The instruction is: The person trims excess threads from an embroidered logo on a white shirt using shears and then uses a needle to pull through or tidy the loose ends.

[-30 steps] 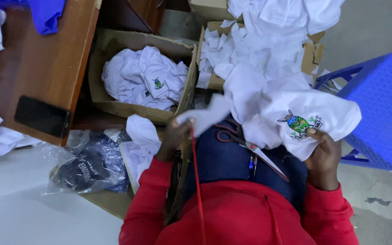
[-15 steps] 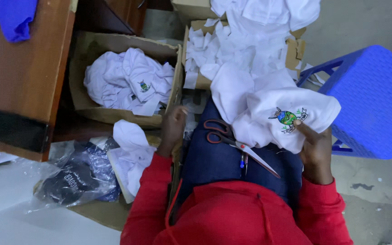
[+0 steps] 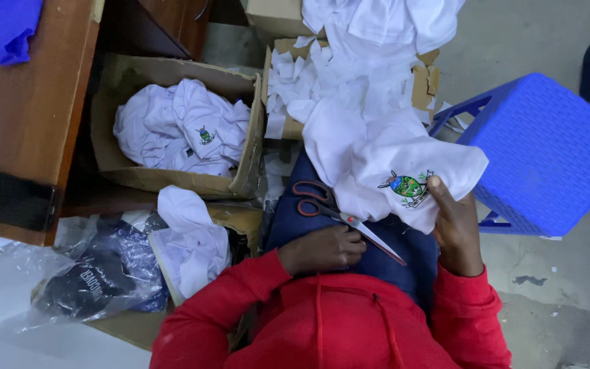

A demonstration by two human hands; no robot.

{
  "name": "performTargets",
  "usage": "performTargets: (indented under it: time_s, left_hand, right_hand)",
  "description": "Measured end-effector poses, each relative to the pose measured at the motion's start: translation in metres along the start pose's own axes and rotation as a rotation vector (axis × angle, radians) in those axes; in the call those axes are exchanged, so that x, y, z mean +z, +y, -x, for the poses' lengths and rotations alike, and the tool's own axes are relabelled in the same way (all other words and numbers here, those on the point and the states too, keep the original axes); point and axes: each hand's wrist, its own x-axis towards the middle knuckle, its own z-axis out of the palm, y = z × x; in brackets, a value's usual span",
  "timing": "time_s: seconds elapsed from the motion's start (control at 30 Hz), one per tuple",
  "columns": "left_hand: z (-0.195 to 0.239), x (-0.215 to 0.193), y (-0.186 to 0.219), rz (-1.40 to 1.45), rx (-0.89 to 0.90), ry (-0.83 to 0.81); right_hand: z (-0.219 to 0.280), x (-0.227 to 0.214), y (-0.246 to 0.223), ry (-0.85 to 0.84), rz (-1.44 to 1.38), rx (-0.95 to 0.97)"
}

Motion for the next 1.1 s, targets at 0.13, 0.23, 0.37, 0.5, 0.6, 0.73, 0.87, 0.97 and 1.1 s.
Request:
performTargets:
  time_s: [0.13, 0.23, 0.37, 0.5, 0.6, 0.73, 0.87, 0.97, 1.1]
  left_hand:
    - [-0.031, -0.065, -0.002, 0.386, -0.081, 0.039]
    - [-0.028, -0.062, -0.001, 0.823, -0.248, 0.218]
    - [-0.014, -0.046, -0.006, 0.982, -0.724, 0.170]
    - [-0.016, -0.054, 0.000, 1.481, -1.211, 0.583]
    - [-0.029, -0.052, -0.012, 1.442, -1.157, 0.758]
    - [-0.064, -0.041, -0.035, 1.318, -1.033, 0.729]
    - [-0.079, -0.016, -0.053, 1.294, -0.932, 0.811]
    - [-0.083, -0.017, -0.056, 1.440, -0.892, 0.947]
    - [-0.089, -0.055, -0.049, 1.508, -0.814, 1.113]
  right_hand:
    - [-0.019, -0.047, 0.036, 0.013, 0.008, -0.061]
    - [-0.006, -0.024, 0.014, 0.015, -0.029, -0.023]
    - [-0.015, -0.034, 0.033, -0.010, -0.086, 0.005]
    - [-0.034, -0.088, 0.090, -0.106, -0.226, 0.101]
    - [0.000, -0.037, 0.082, -0.140, -0.299, 0.218]
    - [-0.005, -0.029, 0.088, -0.273, -0.301, 0.325]
    - [-0.002, -0.003, 0.053, -0.325, 0.289, 0.260]
    - [0.000, -0.006, 0.046, -0.317, 0.509, 0.273]
    - [0.011, -0.008, 0.033, -0.417, 0.807, 0.102]
